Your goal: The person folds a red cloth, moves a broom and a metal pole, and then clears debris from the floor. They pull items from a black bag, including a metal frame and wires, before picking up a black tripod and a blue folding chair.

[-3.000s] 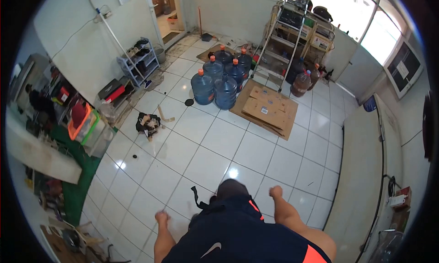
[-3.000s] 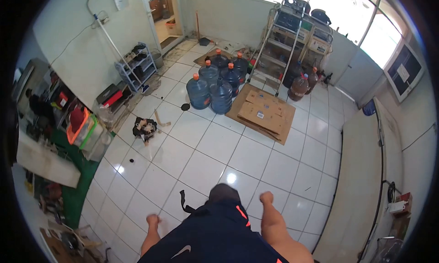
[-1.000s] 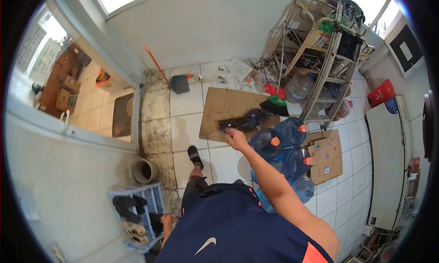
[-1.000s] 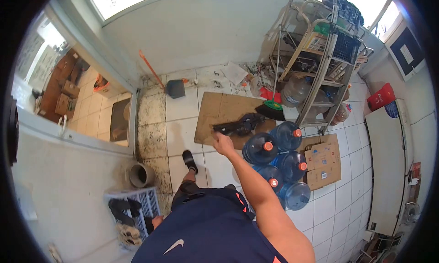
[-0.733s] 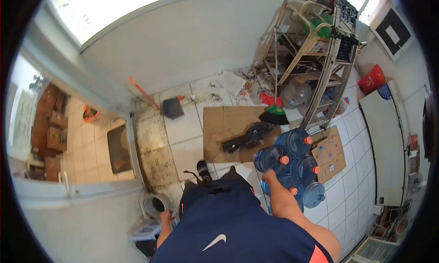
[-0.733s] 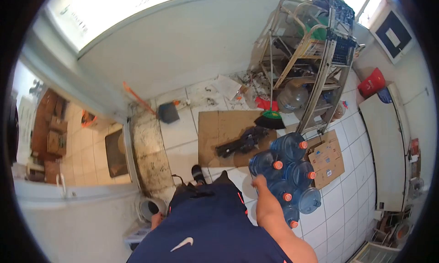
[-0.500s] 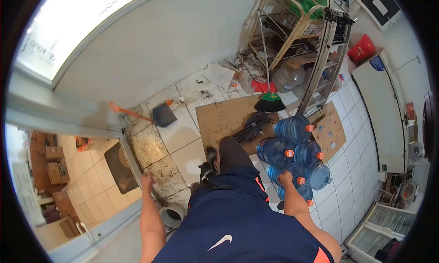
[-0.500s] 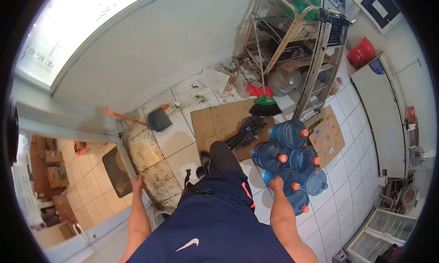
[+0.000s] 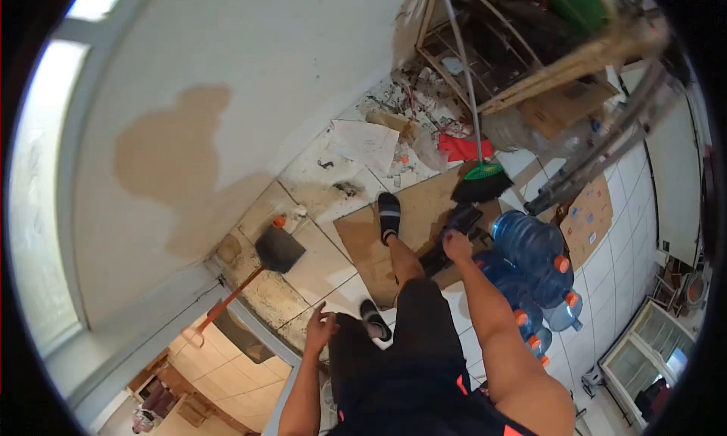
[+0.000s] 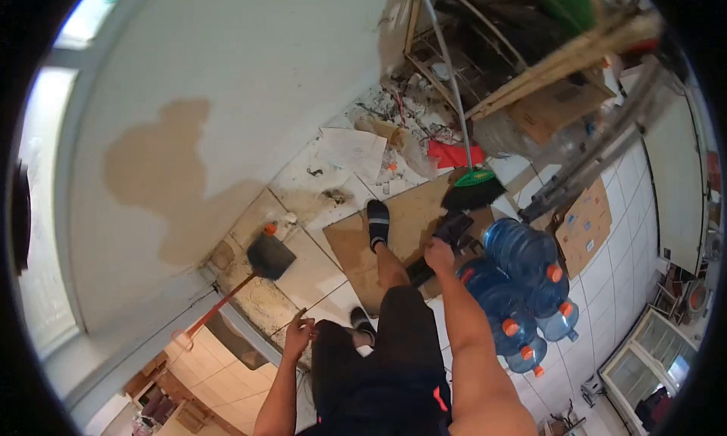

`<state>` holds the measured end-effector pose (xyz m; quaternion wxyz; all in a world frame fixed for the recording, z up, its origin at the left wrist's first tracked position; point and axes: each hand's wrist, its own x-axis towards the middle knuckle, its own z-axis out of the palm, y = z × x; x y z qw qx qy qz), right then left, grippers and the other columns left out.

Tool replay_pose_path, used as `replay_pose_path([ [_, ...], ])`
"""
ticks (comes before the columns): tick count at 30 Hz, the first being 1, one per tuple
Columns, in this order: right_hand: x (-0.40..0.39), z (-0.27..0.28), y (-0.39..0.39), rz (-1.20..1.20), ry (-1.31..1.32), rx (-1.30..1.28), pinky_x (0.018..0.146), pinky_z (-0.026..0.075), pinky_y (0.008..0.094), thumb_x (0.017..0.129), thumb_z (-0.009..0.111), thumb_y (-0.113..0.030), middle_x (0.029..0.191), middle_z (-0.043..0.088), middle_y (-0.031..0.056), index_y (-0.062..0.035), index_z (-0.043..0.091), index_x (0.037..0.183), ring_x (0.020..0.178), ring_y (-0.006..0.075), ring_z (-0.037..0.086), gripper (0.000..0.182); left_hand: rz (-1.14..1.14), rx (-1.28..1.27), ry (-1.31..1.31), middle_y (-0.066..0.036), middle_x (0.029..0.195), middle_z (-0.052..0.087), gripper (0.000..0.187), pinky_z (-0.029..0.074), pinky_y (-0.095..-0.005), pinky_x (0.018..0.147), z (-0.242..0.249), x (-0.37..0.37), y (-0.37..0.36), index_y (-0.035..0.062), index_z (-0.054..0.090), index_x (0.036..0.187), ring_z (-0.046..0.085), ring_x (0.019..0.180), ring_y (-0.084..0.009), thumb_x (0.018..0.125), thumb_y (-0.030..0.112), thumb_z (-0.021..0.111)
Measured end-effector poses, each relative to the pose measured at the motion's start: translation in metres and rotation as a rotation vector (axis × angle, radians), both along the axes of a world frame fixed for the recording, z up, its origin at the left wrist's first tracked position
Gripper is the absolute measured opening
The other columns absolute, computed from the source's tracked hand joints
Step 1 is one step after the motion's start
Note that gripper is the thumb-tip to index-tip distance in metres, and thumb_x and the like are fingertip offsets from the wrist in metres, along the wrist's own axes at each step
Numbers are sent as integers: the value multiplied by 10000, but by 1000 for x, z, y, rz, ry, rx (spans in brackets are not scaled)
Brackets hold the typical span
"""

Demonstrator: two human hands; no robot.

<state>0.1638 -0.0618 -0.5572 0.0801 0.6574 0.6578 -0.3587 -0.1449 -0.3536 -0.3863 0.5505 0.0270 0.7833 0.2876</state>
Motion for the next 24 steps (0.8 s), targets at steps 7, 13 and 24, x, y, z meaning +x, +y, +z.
replay_pose_path([
  [7,-152,-210,205,-73,-33,164,710,480,509,819,523,-256,856,639,198,-68,609,886,835,389,612,217,-398,19,258,-159,951,627,381,507,-250,617,-87,-9,123,-6,460,1251,621,689,-147,893,114,513],
  [13,-226,-326,315,-56,-30,253,725,506,455,831,518,-231,893,636,194,-101,605,980,842,353,628,216,-245,68,-40,-148,885,647,326,507,-254,609,-175,22,172,-16,490,1203,652,720,-159,887,66,492],
  [24,-247,-486,378,59,-147,350,800,504,419,874,446,-168,1071,556,193,-100,572,1100,937,345,596,268,-345,-82,-166,-91,804,632,344,491,-272,641,-194,1,251,23,532,1192,611,704,-141,849,11,514],
])
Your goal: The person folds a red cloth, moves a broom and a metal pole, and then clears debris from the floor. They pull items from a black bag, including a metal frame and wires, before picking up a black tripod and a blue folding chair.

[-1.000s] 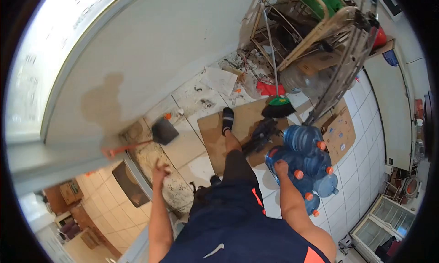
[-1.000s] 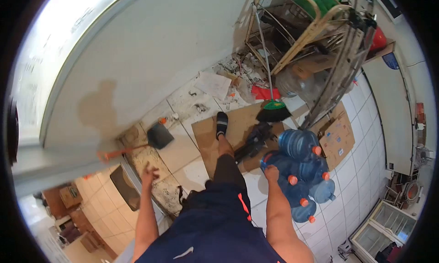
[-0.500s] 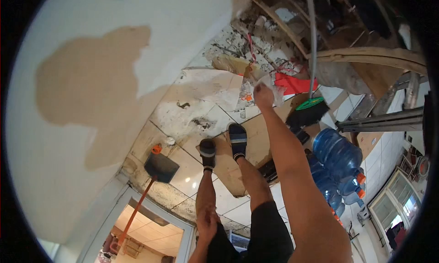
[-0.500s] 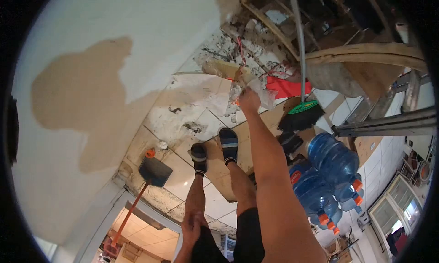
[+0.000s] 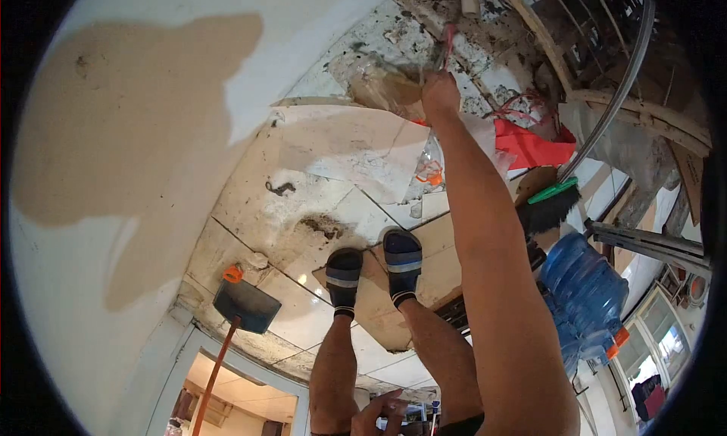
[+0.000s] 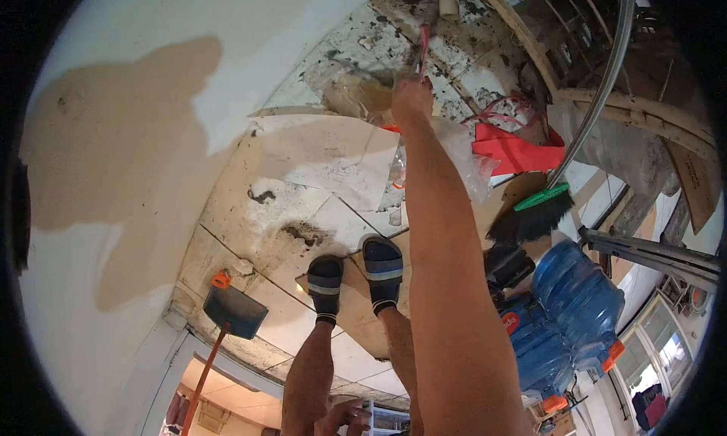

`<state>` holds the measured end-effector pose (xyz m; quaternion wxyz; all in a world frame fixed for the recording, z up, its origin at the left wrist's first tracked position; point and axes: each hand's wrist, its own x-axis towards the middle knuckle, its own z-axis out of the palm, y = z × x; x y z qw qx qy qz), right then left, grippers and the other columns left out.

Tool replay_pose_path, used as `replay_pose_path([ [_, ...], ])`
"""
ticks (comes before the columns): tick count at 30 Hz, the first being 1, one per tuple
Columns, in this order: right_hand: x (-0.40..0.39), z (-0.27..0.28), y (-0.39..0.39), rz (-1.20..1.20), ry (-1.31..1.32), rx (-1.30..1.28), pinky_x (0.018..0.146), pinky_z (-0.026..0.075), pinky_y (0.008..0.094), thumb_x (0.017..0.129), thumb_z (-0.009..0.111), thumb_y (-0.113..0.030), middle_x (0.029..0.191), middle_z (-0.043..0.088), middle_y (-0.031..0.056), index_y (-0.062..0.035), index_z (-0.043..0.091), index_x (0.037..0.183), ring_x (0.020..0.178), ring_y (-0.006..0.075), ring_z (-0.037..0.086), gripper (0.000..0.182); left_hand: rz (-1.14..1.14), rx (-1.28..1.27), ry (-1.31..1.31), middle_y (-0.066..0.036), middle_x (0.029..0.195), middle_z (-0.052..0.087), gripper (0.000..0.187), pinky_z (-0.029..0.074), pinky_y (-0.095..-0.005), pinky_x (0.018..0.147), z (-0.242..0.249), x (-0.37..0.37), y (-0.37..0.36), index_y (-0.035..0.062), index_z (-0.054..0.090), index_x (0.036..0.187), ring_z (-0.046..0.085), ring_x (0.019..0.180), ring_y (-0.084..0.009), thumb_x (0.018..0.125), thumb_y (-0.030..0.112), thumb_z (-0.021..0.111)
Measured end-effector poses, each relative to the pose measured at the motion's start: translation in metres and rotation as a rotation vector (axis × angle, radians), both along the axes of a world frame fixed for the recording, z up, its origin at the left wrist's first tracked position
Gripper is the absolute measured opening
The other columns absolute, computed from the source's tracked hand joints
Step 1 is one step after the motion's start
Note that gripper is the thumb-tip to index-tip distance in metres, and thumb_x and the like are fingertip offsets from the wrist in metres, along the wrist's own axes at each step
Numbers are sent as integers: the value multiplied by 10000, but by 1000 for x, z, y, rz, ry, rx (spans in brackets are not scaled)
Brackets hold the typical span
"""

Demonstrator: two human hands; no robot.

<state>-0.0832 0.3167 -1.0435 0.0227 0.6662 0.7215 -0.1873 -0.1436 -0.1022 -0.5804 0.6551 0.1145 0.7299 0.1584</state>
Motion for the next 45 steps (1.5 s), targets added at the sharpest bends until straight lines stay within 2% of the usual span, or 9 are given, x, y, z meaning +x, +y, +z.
replay_pose_path([
  [2,1,31,-18,180,-63,-56,784,491,422,863,442,-119,1011,578,196,-69,577,1068,939,360,568,251,-5,-17,-18,-87,805,632,346,492,-275,633,-1,1,-6,39,532,1195,613,697,-142,850,18,515],
  [9,-4,137,-60,10,555,238,696,447,460,819,518,-63,817,547,194,-11,561,863,809,396,551,81,37,-4,-53,-68,799,622,309,462,-252,579,-3,3,-24,45,524,1171,568,615,-136,862,53,530],
  [17,-14,290,-151,-201,867,77,660,442,430,790,563,-12,792,570,186,-21,570,828,738,377,554,40,-71,194,92,-119,934,622,233,507,-280,687,-35,-20,-59,-19,569,1062,631,853,-177,846,67,556],
  [19,-19,329,-189,-232,871,-26,627,450,375,814,587,-54,773,566,145,-17,577,842,695,288,574,47,-137,343,267,-141,1019,591,331,485,-325,776,-34,-43,-3,-13,519,1147,585,958,-219,831,69,571],
  [23,-31,394,-256,-235,974,-220,624,443,384,811,591,-70,791,563,148,-40,574,886,707,304,567,83,251,506,280,-161,1149,505,556,430,-319,855,-12,-65,101,-3,298,1328,536,981,-219,857,106,574],
  [28,-41,443,-300,-193,1007,-185,612,436,382,802,607,-96,787,565,151,-42,576,918,719,319,561,132,344,511,301,-70,813,559,410,451,-296,673,3,-83,108,-14,401,1178,532,718,-158,842,94,611],
  [35,-43,436,-306,-408,1354,-540,573,417,305,808,650,-220,662,533,113,-18,598,934,587,165,483,244,-193,757,546,-132,896,586,350,499,-284,626,71,-89,107,-60,472,1119,581,776,-160,794,21,577],
  [40,-14,441,-286,-464,752,-435,659,466,439,815,612,-267,823,653,169,-28,648,861,744,381,603,245,-633,781,991,-235,961,580,487,459,-437,752,78,-123,87,2,489,1187,565,878,-408,722,64,619],
  [45,13,421,-297,-413,561,-172,660,497,422,797,614,-219,862,632,204,-31,567,1077,726,335,632,341,-657,739,1021,-208,884,596,414,465,-439,688,89,-150,61,11,509,1120,576,781,-390,723,68,610],
])
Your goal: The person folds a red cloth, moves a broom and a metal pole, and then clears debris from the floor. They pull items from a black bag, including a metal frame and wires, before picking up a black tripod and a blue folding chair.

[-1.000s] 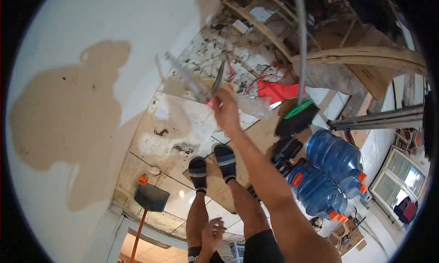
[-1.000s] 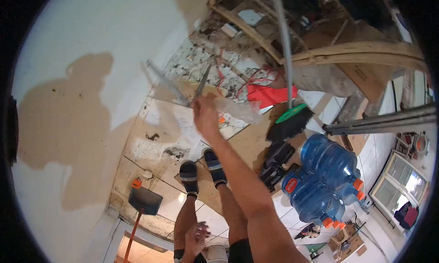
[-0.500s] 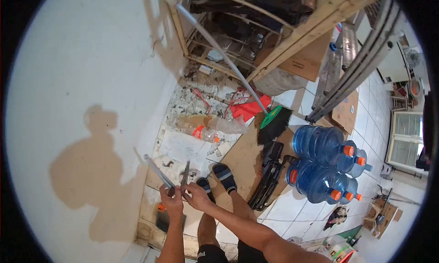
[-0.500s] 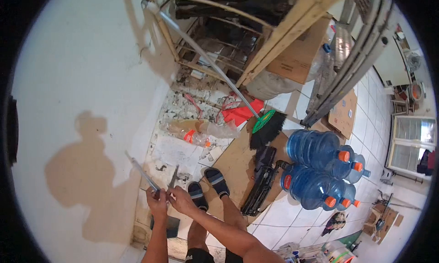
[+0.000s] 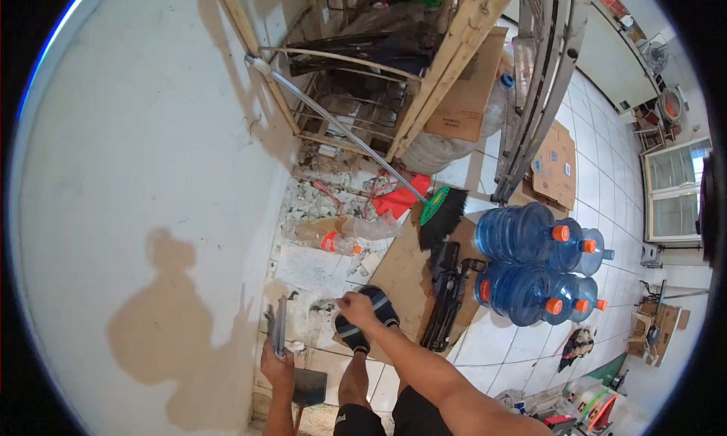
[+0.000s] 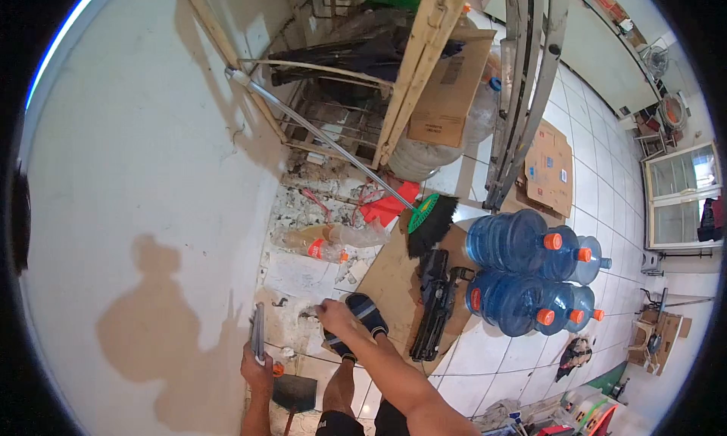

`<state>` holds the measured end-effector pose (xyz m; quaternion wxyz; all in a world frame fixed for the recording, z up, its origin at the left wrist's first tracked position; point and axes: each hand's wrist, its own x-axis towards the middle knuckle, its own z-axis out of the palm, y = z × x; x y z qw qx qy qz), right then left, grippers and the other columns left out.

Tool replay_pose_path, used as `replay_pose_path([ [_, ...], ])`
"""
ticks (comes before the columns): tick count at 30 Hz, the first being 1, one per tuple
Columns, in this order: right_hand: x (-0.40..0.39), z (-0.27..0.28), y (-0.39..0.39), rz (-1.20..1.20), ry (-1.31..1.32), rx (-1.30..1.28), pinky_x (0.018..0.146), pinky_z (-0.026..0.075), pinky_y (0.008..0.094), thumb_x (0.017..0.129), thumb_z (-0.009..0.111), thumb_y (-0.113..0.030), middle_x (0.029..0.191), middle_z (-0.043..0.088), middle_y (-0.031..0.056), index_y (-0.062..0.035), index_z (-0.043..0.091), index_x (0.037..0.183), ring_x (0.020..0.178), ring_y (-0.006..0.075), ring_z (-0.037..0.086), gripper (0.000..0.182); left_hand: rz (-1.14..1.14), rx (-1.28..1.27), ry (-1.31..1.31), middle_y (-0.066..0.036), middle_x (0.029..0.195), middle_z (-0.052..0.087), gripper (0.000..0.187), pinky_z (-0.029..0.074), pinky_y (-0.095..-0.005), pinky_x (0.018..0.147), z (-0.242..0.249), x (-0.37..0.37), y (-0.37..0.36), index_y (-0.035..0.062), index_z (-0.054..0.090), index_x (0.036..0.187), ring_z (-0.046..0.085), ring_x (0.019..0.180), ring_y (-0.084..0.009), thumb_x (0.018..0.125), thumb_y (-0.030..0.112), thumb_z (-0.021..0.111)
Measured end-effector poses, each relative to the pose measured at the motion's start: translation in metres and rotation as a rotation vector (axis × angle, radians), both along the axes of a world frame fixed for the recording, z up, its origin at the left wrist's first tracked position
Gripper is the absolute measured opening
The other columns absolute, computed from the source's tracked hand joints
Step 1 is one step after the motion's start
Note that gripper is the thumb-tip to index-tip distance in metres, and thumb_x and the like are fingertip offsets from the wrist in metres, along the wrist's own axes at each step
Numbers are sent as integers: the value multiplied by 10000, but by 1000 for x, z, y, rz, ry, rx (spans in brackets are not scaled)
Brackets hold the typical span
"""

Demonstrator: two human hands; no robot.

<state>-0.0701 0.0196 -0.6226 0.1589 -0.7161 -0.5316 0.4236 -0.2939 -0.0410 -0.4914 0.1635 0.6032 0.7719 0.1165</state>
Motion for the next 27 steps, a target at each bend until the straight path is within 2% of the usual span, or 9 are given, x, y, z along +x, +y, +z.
replay_pose_path([
  [2,18,8,16,48,-64,-162,683,504,403,779,627,-175,936,634,189,-56,499,1197,751,315,638,453,34,-2,-104,-199,851,604,392,469,-435,655,4,-9,-10,6,512,1098,581,732,-379,725,78,613],
  [5,36,16,48,-248,127,182,658,503,395,771,630,-144,895,644,158,-58,509,1168,715,290,638,425,97,-63,-268,-193,833,613,404,476,-412,638,19,-13,-23,-1,507,1105,598,714,-357,728,92,619],
  [7,53,35,94,-308,128,172,641,499,391,774,627,-156,896,635,158,-52,514,1121,688,280,634,380,70,-32,-220,-194,825,614,414,480,-402,633,23,-15,-32,-11,504,1105,610,719,-340,727,105,626],
  [11,86,45,213,-200,-30,353,739,469,424,787,605,-197,988,592,228,11,480,1156,855,385,576,442,167,-172,-199,-201,828,612,444,485,-396,627,34,-15,-41,-29,499,1107,617,718,-343,724,139,650],
  [17,88,53,384,-68,-209,662,840,437,478,774,625,-241,994,570,228,9,408,1237,940,435,541,569,326,-270,-246,-216,870,608,461,485,-384,676,23,10,-10,-39,475,1125,619,780,-332,720,105,642],
  [20,82,36,436,101,-409,647,811,462,469,755,646,-253,1002,578,221,-11,373,1271,899,442,559,632,380,-245,-287,-208,897,611,450,484,-365,740,4,15,-4,-32,470,1124,619,857,-307,714,57,633],
  [21,85,37,451,215,-369,214,760,486,443,765,636,-225,927,603,204,-13,443,1228,840,386,594,544,360,-182,-304,-223,893,606,452,482,-377,734,2,20,2,-49,476,1116,614,847,-337,714,74,642],
  [24,81,6,442,157,-238,459,736,491,441,795,606,-199,830,614,198,-11,534,1117,800,369,605,379,375,-137,-369,-243,908,594,447,475,-388,744,10,34,13,-81,486,1095,603,853,-381,713,83,652],
  [27,57,35,393,237,57,358,702,475,450,804,602,-156,790,600,214,-11,556,1048,768,387,594,288,354,-206,-337,-258,902,584,451,473,-399,730,14,36,13,-102,483,1087,602,846,-394,701,65,646],
])
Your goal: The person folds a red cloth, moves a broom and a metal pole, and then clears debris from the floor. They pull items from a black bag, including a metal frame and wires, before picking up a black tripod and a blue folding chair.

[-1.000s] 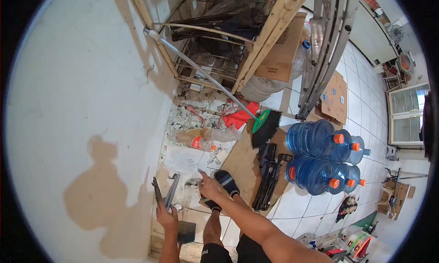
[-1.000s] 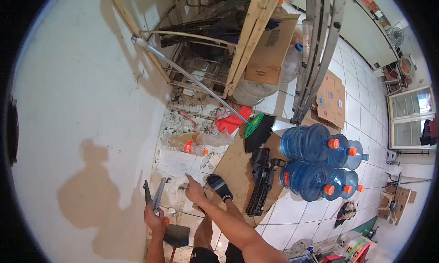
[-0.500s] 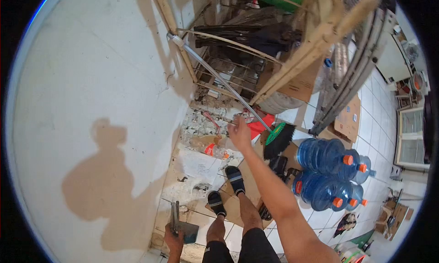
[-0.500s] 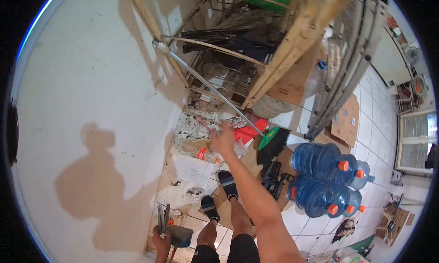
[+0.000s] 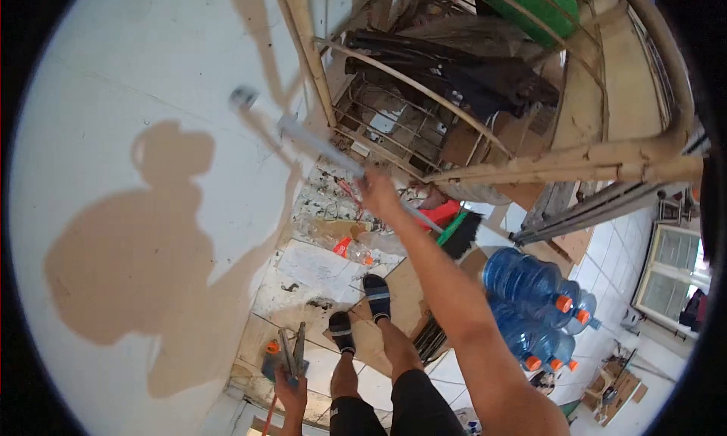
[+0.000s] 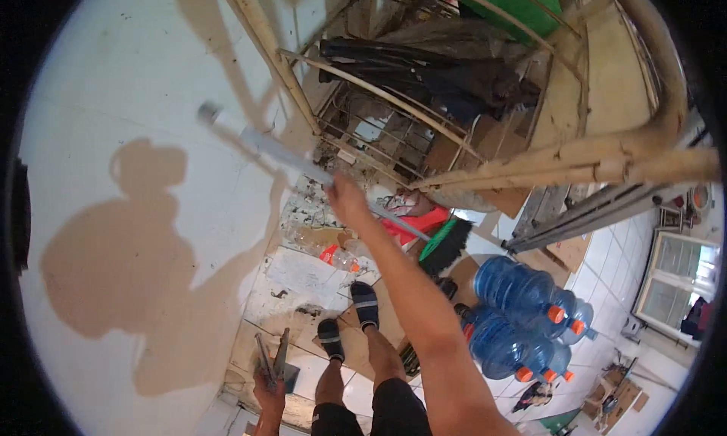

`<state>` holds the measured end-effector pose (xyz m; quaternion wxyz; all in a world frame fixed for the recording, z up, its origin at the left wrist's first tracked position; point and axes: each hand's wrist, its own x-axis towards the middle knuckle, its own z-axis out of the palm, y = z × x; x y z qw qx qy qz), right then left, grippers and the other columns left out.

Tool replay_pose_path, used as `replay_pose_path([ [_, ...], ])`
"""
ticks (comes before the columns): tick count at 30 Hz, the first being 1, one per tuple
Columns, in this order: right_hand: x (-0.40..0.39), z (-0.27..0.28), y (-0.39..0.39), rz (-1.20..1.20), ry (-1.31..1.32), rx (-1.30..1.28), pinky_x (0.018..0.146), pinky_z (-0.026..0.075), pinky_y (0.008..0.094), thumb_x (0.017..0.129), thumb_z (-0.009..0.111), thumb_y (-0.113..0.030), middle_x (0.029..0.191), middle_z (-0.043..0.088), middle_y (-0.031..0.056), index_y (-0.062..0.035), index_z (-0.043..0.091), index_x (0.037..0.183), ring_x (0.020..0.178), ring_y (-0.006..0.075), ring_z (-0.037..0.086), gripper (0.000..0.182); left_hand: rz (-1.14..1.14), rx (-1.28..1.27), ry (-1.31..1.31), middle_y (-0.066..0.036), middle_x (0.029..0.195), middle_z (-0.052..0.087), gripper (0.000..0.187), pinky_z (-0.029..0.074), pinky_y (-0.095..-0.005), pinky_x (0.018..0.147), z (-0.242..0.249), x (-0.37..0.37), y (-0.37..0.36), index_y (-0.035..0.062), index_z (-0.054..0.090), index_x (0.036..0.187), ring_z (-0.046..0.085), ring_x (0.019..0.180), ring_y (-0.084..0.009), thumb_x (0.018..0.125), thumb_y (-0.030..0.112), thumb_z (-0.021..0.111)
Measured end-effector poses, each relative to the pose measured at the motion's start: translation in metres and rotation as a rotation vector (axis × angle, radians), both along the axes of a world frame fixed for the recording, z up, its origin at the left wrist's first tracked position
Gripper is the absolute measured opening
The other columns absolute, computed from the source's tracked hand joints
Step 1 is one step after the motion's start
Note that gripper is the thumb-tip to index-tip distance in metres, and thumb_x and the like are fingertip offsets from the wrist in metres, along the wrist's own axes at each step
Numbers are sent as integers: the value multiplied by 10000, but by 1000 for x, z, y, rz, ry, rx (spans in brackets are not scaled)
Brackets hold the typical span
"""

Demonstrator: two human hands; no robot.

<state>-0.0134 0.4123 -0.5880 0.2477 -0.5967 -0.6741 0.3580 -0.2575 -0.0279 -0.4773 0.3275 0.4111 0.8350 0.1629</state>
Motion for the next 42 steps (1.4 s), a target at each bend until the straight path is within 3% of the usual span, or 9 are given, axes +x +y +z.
replay_pose_path([
  [7,-10,17,-14,352,222,139,832,447,373,785,639,-112,1157,527,161,-53,496,1161,1019,311,551,407,-53,33,84,-270,879,585,476,492,-416,729,-9,-1,-15,-122,485,1075,612,837,-402,681,88,652],
  [9,14,44,7,206,493,-190,879,434,363,765,676,-176,1268,459,130,-54,442,1242,1113,254,494,545,31,-63,51,-280,882,590,483,499,-414,732,4,3,-5,-127,481,1080,618,855,-402,682,88,649],
  [12,22,48,99,-617,585,-433,897,424,386,775,691,-381,1351,370,132,-59,260,1396,1113,251,457,822,23,-107,44,-283,876,603,474,508,-413,711,-2,1,-14,-121,476,1079,633,848,-393,690,89,648],
  [13,24,55,118,-727,669,-377,972,377,414,700,652,-637,1407,291,252,15,66,1428,1250,320,380,1139,2,-104,51,-282,872,608,468,511,-413,700,-7,-1,-21,-117,475,1077,639,840,-389,694,89,648],
  [15,26,83,169,-834,899,-440,986,352,478,713,599,-679,1409,288,262,-7,-7,1440,1271,376,338,1160,28,-144,-8,-266,847,622,458,517,-409,676,-6,0,-13,-102,473,1072,651,800,-374,701,96,654],
  [29,45,30,267,-859,460,-284,672,467,456,839,588,-440,1147,541,234,-21,298,1367,918,267,569,734,107,-319,-51,-185,726,646,398,523,-371,607,1,7,-46,-24,503,1009,669,687,-306,689,128,682],
  [35,18,88,234,-1188,863,-516,594,446,414,865,590,-376,1081,587,194,0,497,1210,751,213,534,518,116,-208,-84,-184,696,637,394,516,-350,582,7,9,-49,-20,503,1006,664,657,-293,682,103,691],
  [38,23,52,240,-1006,779,-294,587,438,411,809,608,-491,1030,601,171,9,592,1054,701,202,470,557,50,-210,-38,-179,690,636,396,512,-339,570,3,0,-53,-21,504,1006,665,647,-278,678,90,696],
  [42,23,53,253,-1176,947,-383,607,447,438,849,568,-487,1010,611,184,-5,527,1182,754,205,513,587,63,-209,-63,-181,697,639,396,509,-345,556,-3,2,-54,-13,503,1005,664,643,-271,672,78,697],
])
